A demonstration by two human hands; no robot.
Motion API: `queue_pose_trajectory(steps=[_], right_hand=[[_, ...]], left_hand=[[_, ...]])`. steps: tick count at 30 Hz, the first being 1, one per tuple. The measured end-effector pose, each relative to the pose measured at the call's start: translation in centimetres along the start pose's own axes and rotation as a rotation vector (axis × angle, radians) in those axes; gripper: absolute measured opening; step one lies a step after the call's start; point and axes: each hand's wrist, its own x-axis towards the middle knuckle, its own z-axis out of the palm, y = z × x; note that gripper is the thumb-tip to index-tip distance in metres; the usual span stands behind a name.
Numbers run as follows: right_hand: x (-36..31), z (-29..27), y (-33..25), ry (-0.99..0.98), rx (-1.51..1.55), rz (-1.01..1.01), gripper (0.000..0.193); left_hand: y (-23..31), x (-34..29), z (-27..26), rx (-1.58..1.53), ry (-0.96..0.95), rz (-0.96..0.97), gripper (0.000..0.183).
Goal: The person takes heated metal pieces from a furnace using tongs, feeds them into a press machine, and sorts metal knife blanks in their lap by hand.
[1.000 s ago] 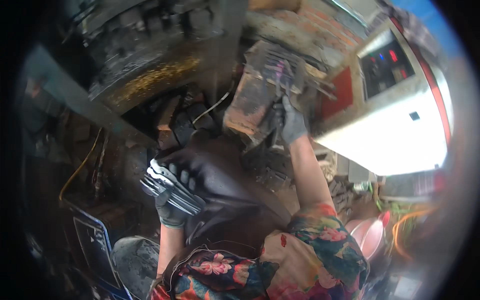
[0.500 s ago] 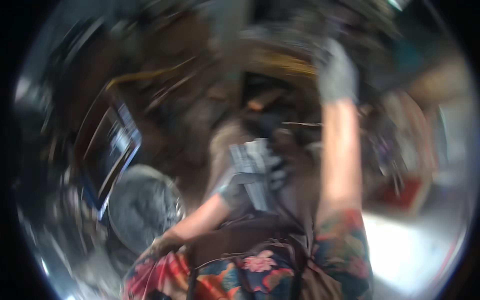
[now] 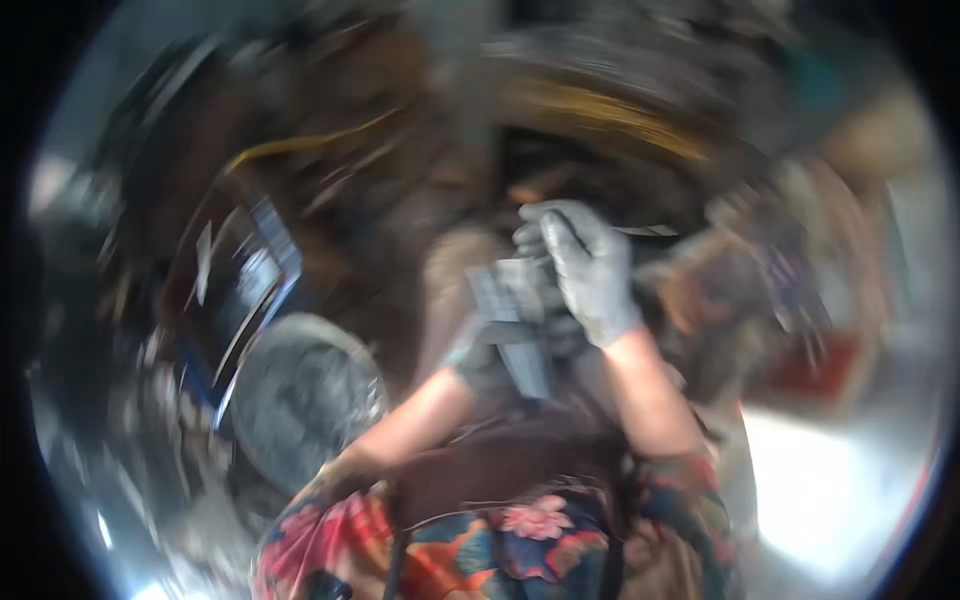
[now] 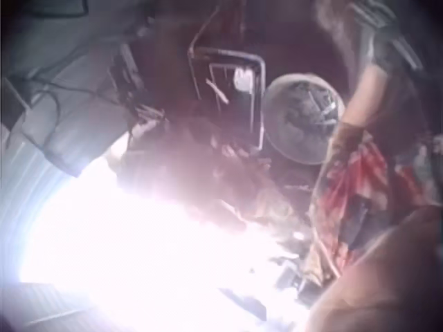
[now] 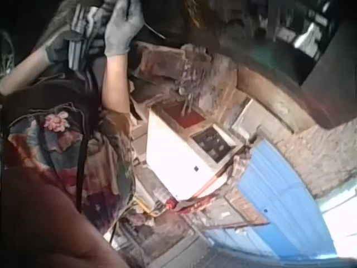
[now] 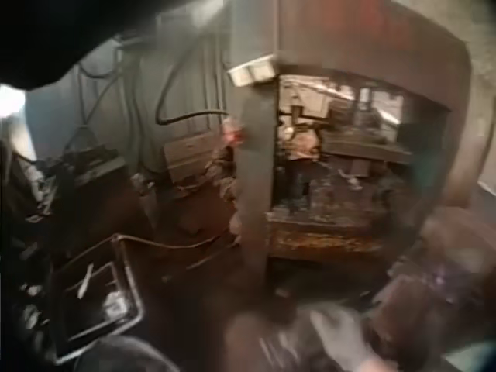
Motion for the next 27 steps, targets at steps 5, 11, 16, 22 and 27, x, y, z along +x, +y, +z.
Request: queue_pose_trajectory(steps=[5, 11, 16, 22, 27], right_hand=[[-5.4, -18.0, 11.3, 0.774, 0.916, 0.109, 0.037], [-7.4, -25.6, 9.7, 1.011, 0.809, 0.021, 0.046], [-8.3, -23.8, 10.2, 1.136, 0.338, -0.050, 0.028], [-10.7, -19.2, 5.0, 0.644, 0.482, -0.215, 0.033], [0.1, -13.7, -1.8, 0.398, 0.324, -0.200, 0.033]], left_hand=[[-0.7, 0.1, -0.3, -0.084, 0.018, 0.117, 0.074], [-1.7, 0.9, -1.0, -0.071, -0.058, 0.036, 0.069], [-1.5, 0.3, -0.6, -0.049, 0.010, 0.069, 0.074], [-1.3, 0.9, -0.5, -0.099, -0.027, 0.026, 0.074], [-0.8, 0.3, -1.1, -0.152, -0.053, 0.044, 0.072]])
